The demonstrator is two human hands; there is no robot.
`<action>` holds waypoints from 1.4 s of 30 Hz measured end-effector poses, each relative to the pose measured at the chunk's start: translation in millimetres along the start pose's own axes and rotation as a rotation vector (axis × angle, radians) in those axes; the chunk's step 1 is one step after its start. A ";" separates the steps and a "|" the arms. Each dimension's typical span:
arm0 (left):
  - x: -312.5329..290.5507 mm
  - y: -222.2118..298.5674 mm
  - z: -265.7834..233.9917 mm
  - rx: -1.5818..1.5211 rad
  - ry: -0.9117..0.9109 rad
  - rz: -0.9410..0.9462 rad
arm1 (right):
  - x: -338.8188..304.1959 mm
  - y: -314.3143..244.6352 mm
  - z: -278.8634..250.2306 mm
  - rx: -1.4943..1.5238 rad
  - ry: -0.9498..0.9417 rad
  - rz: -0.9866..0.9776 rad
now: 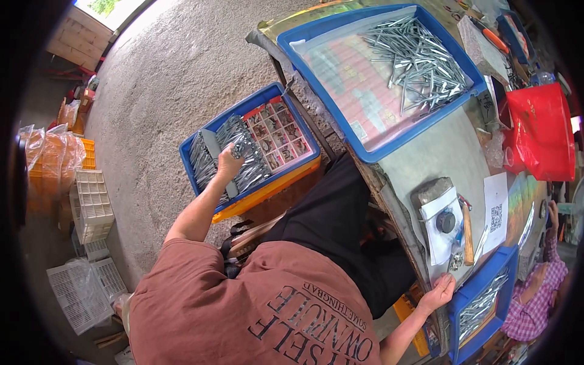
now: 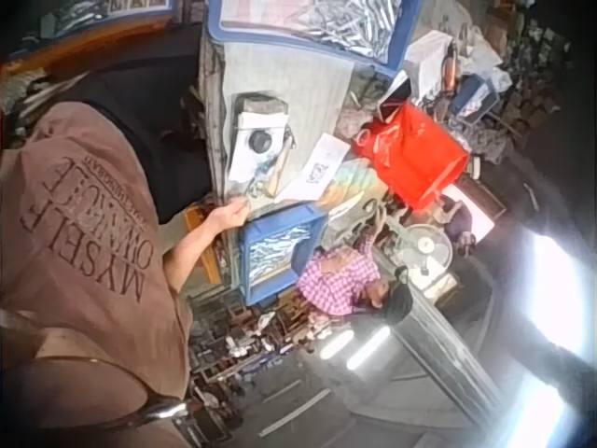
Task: The person assembles small metal parts by inserting metal pins into metal sleeves and securing them with a hammer.
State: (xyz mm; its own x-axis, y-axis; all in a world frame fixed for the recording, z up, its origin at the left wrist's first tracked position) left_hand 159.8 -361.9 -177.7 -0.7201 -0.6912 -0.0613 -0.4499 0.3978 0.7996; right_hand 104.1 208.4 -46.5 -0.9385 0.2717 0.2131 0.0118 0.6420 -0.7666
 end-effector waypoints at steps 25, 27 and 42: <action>84.2 -55.5 -11.6 0.203 0.102 0.122 | 0.8 -12.3 -3.0 -0.025 -0.084 0.020; 85.2 -62.0 -8.7 0.239 0.083 0.139 | 0.8 -13.2 -2.4 -0.014 -0.089 0.037; 86.2 -72.6 -7.2 0.440 -0.071 0.199 | 0.5 -21.1 -0.1 -0.068 -0.083 0.032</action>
State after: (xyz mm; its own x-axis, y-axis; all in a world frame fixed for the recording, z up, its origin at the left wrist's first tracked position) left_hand 134.1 -454.7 -236.8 -0.8423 -0.5388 0.0147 -0.4690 0.7461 0.4726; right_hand 103.4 195.1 -30.1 -0.9626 0.2343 0.1360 0.0629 0.6816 -0.7290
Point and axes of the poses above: each hand's wrist, its own x-axis towards the middle knuckle, its own z-axis out of the palm, y = z × x, the point moved 1 cm from there along x, towards the middle knuckle, and after that the axes turned 9 degrees about -x, right-handed, at the moved point
